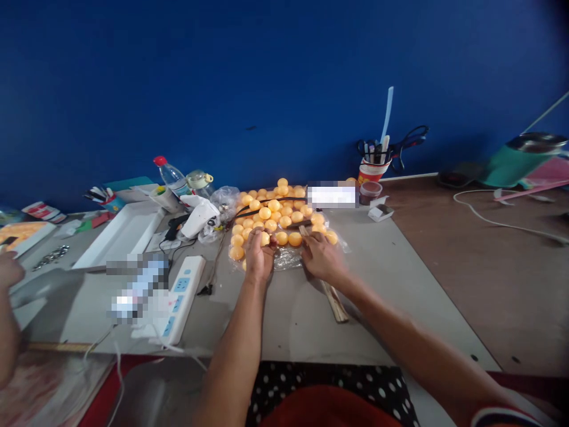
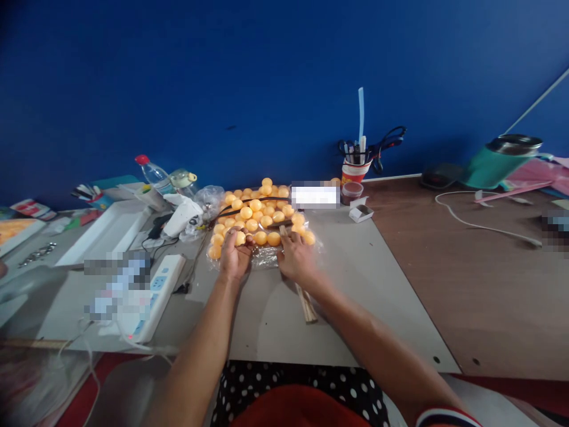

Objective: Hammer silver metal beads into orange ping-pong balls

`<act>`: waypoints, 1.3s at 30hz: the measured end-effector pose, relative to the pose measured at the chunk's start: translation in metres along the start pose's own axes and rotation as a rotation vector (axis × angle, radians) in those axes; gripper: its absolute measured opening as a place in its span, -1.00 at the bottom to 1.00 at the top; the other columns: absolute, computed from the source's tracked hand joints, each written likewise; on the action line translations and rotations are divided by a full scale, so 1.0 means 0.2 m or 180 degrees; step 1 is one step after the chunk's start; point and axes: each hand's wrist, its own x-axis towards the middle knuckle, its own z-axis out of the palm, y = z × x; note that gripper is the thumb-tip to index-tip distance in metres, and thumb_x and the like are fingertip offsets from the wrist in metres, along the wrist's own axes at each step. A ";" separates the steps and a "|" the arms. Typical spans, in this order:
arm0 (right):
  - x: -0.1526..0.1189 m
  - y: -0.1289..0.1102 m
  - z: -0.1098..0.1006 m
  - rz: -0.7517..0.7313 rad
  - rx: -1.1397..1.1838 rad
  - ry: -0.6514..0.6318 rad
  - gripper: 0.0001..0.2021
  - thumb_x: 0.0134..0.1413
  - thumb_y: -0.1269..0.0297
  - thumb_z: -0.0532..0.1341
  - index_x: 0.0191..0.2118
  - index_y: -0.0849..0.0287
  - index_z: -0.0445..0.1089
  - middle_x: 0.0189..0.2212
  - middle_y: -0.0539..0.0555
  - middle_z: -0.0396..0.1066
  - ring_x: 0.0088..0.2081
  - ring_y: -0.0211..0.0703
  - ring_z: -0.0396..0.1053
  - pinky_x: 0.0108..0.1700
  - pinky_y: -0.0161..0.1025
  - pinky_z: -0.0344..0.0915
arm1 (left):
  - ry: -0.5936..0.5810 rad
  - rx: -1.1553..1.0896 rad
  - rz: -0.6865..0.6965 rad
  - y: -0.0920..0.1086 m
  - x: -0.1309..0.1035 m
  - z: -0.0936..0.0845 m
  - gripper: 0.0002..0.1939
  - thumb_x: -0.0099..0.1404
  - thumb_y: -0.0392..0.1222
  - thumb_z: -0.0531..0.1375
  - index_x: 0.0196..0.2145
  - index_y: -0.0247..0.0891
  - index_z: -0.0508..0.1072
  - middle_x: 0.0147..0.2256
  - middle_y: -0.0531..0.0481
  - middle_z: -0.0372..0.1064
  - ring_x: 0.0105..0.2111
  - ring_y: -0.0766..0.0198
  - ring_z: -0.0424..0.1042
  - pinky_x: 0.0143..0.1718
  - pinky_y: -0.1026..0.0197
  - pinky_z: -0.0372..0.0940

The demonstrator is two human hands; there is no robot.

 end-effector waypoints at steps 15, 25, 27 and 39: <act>-0.07 -0.12 0.07 -0.1496 -0.0691 -0.1186 -0.77 0.18 0.43 0.09 -0.27 0.27 0.52 -0.26 0.24 0.55 -0.21 0.00 0.48 -0.13 -0.16 0.32 | -0.0102 -0.0028 0.0388 0.01 0.01 -0.01 -0.73 0.07 -0.11 0.38 -0.33 -0.22 0.41 -0.34 0.05 0.37 -0.42 0.39 0.36 -0.35 0.28 0.30; -0.05 -0.13 0.06 -0.0981 -0.0923 -0.0899 -0.56 0.14 0.49 0.07 0.16 0.34 0.29 -0.22 0.22 0.55 -0.21 0.02 0.48 -0.03 -0.06 0.30 | -0.0117 0.0076 0.0435 0.01 0.00 0.00 -0.76 0.08 -0.11 0.36 -0.34 -0.21 0.41 -0.35 0.06 0.37 -0.45 0.38 0.36 -0.36 0.26 0.29; -0.05 -0.13 0.07 -0.0965 -0.0853 -0.0749 -0.52 0.17 0.48 0.06 0.22 0.36 0.23 -0.17 0.25 0.52 -0.15 0.02 0.45 -0.02 -0.07 0.29 | -0.0104 0.0103 0.0437 0.01 0.00 0.00 -0.75 0.08 -0.10 0.36 -0.34 -0.21 0.41 -0.35 0.06 0.37 -0.45 0.38 0.37 -0.37 0.25 0.28; -0.05 -0.10 0.08 -0.1291 -0.0510 -0.0269 -0.52 0.18 0.47 0.09 0.22 0.21 0.28 0.20 0.29 0.20 0.17 0.11 0.21 0.35 0.20 -0.16 | -0.0178 0.0325 0.0461 0.01 -0.02 0.02 -0.71 0.07 -0.08 0.37 -0.33 -0.22 0.39 -0.36 0.07 0.37 -0.49 0.37 0.35 -0.39 0.24 0.29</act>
